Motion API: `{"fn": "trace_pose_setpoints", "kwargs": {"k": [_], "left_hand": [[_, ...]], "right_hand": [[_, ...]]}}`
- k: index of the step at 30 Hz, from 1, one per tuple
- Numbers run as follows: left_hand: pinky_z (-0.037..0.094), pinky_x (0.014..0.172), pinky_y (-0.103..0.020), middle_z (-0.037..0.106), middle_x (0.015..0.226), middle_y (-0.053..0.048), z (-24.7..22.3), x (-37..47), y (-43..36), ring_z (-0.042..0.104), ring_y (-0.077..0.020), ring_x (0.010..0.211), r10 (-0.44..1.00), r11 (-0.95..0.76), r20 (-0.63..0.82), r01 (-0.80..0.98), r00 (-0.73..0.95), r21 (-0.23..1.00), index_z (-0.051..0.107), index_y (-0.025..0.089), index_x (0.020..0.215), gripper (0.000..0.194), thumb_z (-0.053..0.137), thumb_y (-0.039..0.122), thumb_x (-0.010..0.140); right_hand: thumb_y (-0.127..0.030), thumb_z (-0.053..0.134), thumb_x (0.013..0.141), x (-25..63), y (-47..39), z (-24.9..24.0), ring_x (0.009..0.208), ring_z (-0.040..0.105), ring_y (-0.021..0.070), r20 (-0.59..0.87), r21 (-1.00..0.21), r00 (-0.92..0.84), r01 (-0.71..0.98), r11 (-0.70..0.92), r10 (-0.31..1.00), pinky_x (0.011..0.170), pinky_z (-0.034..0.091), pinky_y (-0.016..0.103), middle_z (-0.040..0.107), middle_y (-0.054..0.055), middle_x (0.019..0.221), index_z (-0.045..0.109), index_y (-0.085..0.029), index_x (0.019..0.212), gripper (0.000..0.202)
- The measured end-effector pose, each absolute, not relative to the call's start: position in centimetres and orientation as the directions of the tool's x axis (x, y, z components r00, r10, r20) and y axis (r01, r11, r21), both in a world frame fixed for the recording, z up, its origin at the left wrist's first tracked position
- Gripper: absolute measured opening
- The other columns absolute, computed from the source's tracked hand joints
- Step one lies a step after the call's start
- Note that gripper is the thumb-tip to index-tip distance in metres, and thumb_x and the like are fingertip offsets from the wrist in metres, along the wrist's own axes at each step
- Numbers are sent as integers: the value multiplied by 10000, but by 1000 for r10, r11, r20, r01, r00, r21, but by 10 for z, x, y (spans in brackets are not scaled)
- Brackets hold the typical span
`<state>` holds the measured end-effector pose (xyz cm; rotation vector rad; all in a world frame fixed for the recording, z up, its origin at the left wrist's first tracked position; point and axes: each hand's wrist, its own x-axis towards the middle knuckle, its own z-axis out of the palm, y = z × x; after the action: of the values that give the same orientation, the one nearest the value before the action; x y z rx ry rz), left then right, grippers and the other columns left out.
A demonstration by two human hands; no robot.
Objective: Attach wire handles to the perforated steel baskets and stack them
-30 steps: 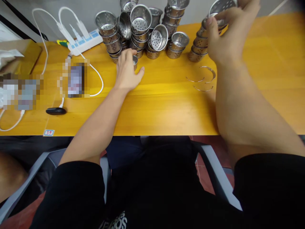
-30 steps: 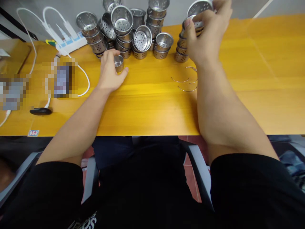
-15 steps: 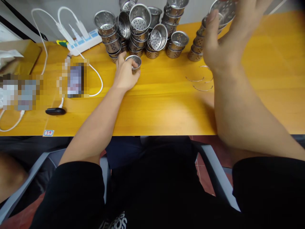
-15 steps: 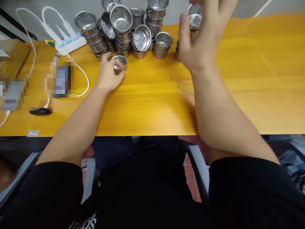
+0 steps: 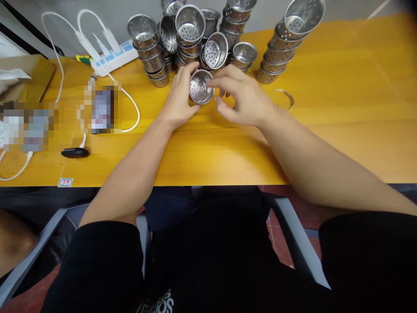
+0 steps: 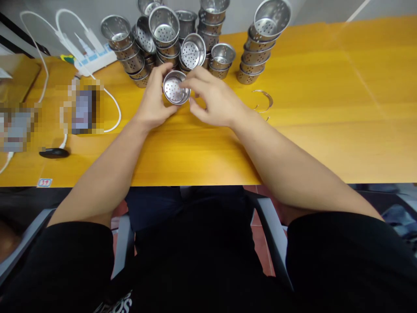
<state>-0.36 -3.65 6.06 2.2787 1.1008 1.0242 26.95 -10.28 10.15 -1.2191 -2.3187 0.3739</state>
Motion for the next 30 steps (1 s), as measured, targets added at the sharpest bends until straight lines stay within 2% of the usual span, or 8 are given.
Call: {"fn": "trace_pose_setpoints", "kwargs": {"k": [3, 6, 9, 13, 17, 20, 24, 30], "left_hand": [[477, 1601, -733, 699, 1789, -123, 62, -1, -41, 592, -502, 1787, 773, -634, 459, 487, 438, 601, 673, 415, 1602, 848, 972, 271, 821], [501, 1576, -736, 715, 1735, -124, 57, -3, -39, 603, -504, 1726, 761, -648, 473, 476, 444, 595, 718, 432, 1543, 812, 1000, 272, 799], [495, 1577, -748, 723, 1709, -123, 51, -5, -34, 597, -502, 1704, 750, -660, 486, 467, 448, 588, 742, 451, 1540, 820, 1003, 258, 787], [504, 1569, -752, 719, 1698, -135, 46, -3, -29, 620, -494, 1699, 729, -684, 519, 455, 446, 570, 761, 450, 1537, 752, 946, 254, 835], [487, 1609, -730, 702, 1809, -107, 54, 1, -37, 581, -487, 1798, 761, -643, 438, 467, 479, 608, 733, 451, 1575, 793, 959, 266, 838], [507, 1607, -711, 721, 1824, -91, 64, 3, -47, 570, -490, 1843, 801, -577, 324, 504, 504, 643, 712, 450, 1622, 832, 981, 288, 851], [495, 1616, -709, 745, 1785, -99, 67, 4, -52, 581, -501, 1839, 810, -564, 314, 507, 496, 652, 726, 435, 1615, 809, 993, 296, 865], [479, 1622, -718, 725, 1809, -98, 66, 4, -52, 560, -507, 1853, 818, -553, 302, 526, 490, 646, 719, 442, 1622, 812, 1016, 288, 881]], "right_hand": [[-575, 772, 1176, 260, -97, 83, 1591, 738, 511, 291, -466, -566, 620, 631, 772, 1360, 662, 745, 786, 125, 1722, 780, -421, 1727, 572], [-582, 775, 1208, 256, -93, 72, 1446, 792, 475, 307, -502, -592, 564, 655, 745, 1273, 717, 708, 793, 124, 1662, 815, -405, 1622, 453], [-700, 801, 1231, 258, -90, 68, 1362, 798, 469, 354, -543, -536, 549, 636, 766, 1225, 738, 708, 785, 133, 1581, 831, -406, 1473, 382], [-910, 784, 1208, 264, -85, 68, 1353, 785, 475, 410, -594, -400, 566, 572, 820, 1224, 739, 701, 781, 137, 1471, 816, -404, 1343, 524], [-1119, 797, 1073, 266, -82, 69, 1295, 791, 459, 328, -683, -313, 573, 452, 891, 1192, 762, 696, 838, 107, 1329, 817, -423, 1261, 721], [-1197, 885, 923, 262, -83, 72, 1265, 799, 465, 248, -767, -270, 532, 359, 930, 1082, 793, 701, 859, 84, 1237, 797, -432, 1156, 804], [-1179, 996, 795, 257, -84, 75, 1174, 792, 454, 191, -853, -261, 433, 292, 946, 893, 787, 639, 830, 74, 1077, 696, -403, 1008, 858], [-1163, 1040, 726, 257, -81, 71, 1090, 761, 423, 171, -883, -269, 384, 269, 948, 898, 762, 614, 754, 58, 975, 652, -388, 961, 898]]}}
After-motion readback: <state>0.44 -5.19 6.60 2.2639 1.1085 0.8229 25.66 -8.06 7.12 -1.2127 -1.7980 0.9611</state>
